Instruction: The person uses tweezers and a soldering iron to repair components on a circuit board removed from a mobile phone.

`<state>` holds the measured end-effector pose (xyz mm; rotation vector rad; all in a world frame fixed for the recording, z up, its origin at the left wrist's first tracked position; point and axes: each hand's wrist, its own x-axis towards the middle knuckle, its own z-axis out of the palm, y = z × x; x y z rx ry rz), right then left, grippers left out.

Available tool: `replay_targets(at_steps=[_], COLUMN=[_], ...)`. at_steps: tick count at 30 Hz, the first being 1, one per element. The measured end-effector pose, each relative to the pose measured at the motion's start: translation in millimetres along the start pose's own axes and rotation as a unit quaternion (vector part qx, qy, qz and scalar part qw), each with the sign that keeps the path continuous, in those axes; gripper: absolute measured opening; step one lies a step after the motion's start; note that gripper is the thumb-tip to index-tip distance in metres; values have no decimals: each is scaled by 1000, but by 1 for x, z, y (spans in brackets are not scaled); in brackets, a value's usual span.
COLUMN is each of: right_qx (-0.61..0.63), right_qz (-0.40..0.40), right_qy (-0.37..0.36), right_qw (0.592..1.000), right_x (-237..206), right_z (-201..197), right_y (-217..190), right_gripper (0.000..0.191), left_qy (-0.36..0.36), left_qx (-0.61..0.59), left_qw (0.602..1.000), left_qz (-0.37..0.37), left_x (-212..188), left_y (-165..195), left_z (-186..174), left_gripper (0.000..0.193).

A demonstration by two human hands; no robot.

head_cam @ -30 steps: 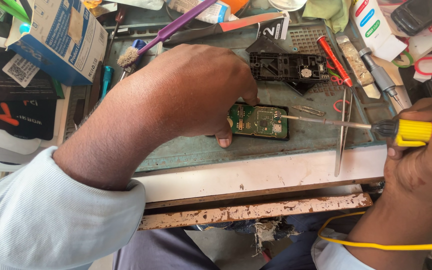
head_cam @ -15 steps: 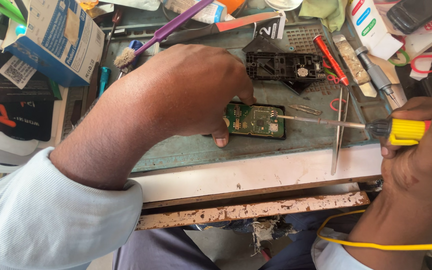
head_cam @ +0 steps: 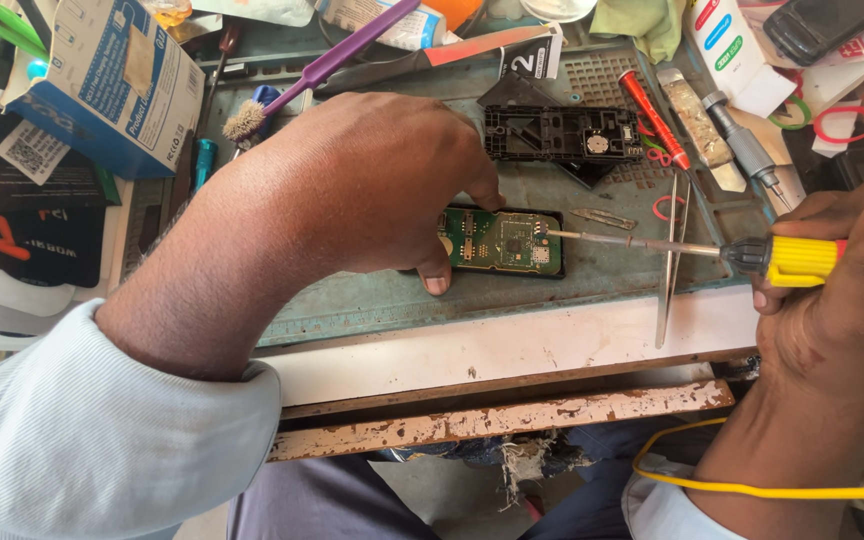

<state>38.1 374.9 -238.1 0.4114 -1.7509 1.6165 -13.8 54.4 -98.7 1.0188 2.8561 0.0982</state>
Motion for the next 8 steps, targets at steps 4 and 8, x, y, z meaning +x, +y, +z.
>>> replay_targets(at_steps=[4, 8], right_qx=[4, 31], right_qz=[-3, 21], right_qy=[-9, 16], right_qw=[1000, 999], right_x=[1, 0], right_z=[-2, -6], right_y=[2, 5], right_gripper=[58, 55], left_qy=[-5, -14], left_qx=[2, 2], left_qw=[1000, 1000], left_qz=[-3, -12], left_x=[-1, 1], left_y=[1, 5], left_z=[-2, -5], left_gripper=[69, 70])
